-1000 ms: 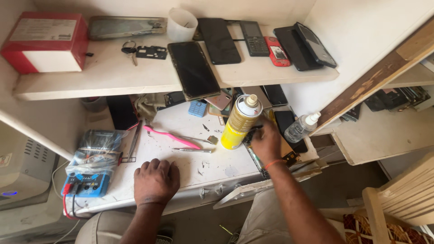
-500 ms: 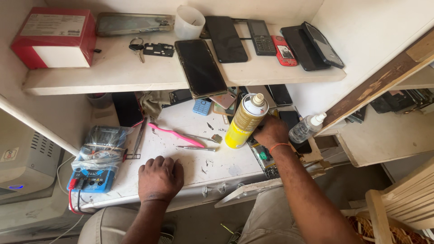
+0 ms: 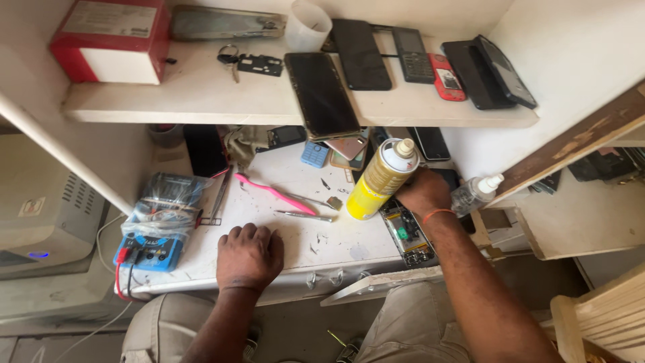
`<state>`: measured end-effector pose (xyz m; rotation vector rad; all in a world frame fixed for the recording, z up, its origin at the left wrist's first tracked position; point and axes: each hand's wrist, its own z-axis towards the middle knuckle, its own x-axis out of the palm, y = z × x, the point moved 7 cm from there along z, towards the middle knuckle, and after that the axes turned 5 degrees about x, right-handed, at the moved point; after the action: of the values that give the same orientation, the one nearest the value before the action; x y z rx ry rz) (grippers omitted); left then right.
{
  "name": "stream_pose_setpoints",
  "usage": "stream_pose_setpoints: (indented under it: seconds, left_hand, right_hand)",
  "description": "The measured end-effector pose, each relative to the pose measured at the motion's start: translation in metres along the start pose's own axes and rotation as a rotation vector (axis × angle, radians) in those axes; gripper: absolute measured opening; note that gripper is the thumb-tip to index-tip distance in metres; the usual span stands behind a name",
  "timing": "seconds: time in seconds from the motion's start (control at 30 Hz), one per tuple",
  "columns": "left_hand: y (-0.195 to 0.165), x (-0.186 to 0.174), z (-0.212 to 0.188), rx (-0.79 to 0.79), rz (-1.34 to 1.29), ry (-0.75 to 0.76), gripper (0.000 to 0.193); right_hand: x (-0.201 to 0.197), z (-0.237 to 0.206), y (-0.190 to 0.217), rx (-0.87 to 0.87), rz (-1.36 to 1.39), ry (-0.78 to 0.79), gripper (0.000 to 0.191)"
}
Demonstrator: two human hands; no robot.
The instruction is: The person wipes a smartphone with a cloth, then pries open the phone and works on its internal components on a cluttered repair bench, using a screwdriver on the exposed board while a multimeter sits nearby.
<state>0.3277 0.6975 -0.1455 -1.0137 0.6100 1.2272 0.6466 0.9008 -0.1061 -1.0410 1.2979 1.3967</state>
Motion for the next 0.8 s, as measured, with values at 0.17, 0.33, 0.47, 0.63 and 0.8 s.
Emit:
stream_pose_setpoints:
  seconds: [0.17, 0.33, 0.47, 0.63, 0.8]
  left_hand:
    - [0.0, 0.001, -0.001, -0.001, 0.005, 0.006, 0.026]
    - [0.001, 0.002, 0.0, -0.001, 0.006, 0.033, 0.025]
    - [0.001, 0.003, 0.0, -0.006, -0.007, 0.049, 0.026]
    - [0.001, 0.004, 0.0, -0.006, 0.013, 0.052, 0.025]
    - [0.002, 0.005, -0.001, -0.012, 0.01, 0.058, 0.024]
  right_hand:
    - [-0.006, 0.001, -0.003, -0.104, 0.078, -0.129, 0.032]
    - [-0.01, 0.002, -0.005, -0.106, 0.083, -0.152, 0.03]
    - [-0.016, -0.001, -0.01, -0.028, 0.267, -0.219, 0.032]
    - [-0.021, 0.003, -0.012, 0.033, 0.374, -0.277, 0.035]
    - [-0.013, 0.004, -0.02, 0.158, 0.743, -0.215, 0.036]
